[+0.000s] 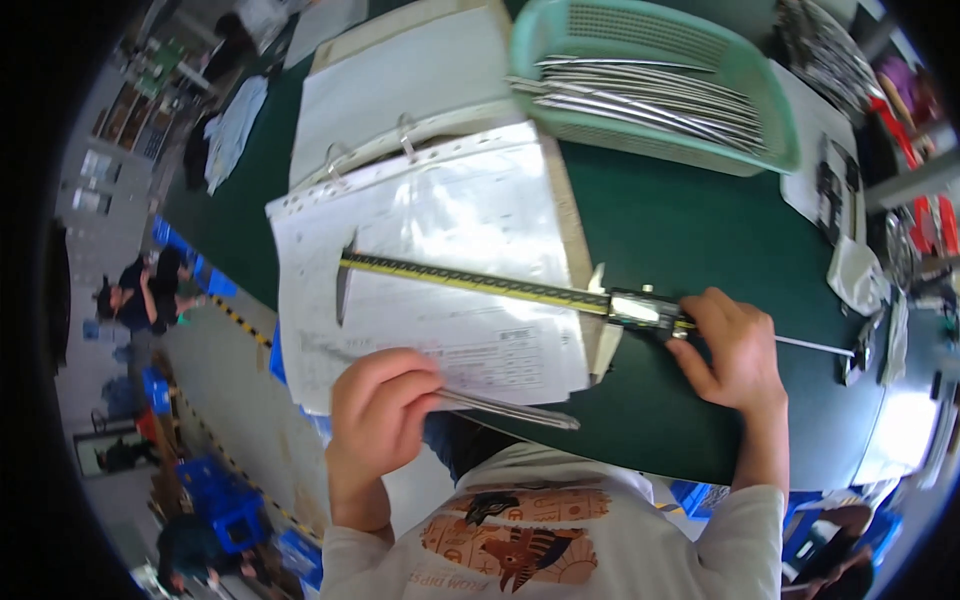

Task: Measuring the length of metal rods using a digital caliper and inspecting vials at a manufacturing workstation.

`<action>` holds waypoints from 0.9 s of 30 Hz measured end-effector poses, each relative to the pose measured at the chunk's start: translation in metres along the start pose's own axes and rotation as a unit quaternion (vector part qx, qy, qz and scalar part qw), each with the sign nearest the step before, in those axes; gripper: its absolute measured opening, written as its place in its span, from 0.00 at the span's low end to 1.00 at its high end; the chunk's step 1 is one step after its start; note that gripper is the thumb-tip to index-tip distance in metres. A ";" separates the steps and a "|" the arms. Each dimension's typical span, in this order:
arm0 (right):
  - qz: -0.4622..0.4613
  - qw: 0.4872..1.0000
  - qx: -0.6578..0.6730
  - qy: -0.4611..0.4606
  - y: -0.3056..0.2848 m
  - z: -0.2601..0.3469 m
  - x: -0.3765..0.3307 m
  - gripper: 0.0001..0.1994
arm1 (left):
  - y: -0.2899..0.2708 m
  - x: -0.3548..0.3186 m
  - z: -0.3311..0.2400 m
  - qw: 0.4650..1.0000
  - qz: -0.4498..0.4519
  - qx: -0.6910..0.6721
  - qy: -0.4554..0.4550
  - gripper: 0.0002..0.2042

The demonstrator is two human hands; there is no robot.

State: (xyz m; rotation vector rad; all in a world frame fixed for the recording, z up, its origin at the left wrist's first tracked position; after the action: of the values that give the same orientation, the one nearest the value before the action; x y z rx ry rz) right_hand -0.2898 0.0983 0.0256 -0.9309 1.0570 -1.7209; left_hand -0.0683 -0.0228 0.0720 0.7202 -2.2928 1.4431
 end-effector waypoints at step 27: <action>-0.013 0.999 0.043 -0.027 0.003 -0.009 -0.015 0.14 | 0.189 0.299 0.129 0.938 0.284 0.185 -0.079 0.13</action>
State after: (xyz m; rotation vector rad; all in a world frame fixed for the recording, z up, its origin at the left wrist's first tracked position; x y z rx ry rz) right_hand -0.2926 0.1139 0.0176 -0.9334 0.9323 -1.7392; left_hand -0.4236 -0.1431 0.0358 0.2674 -2.5036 2.1865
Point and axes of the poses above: each hand's wrist, its own x-axis towards the middle knuckle, its own y-axis out of the palm, z = x × y, the point moved 9 cm from there along x, towards the middle knuckle, and after that the axes turned 8 degrees about y, right-handed, at the moved point
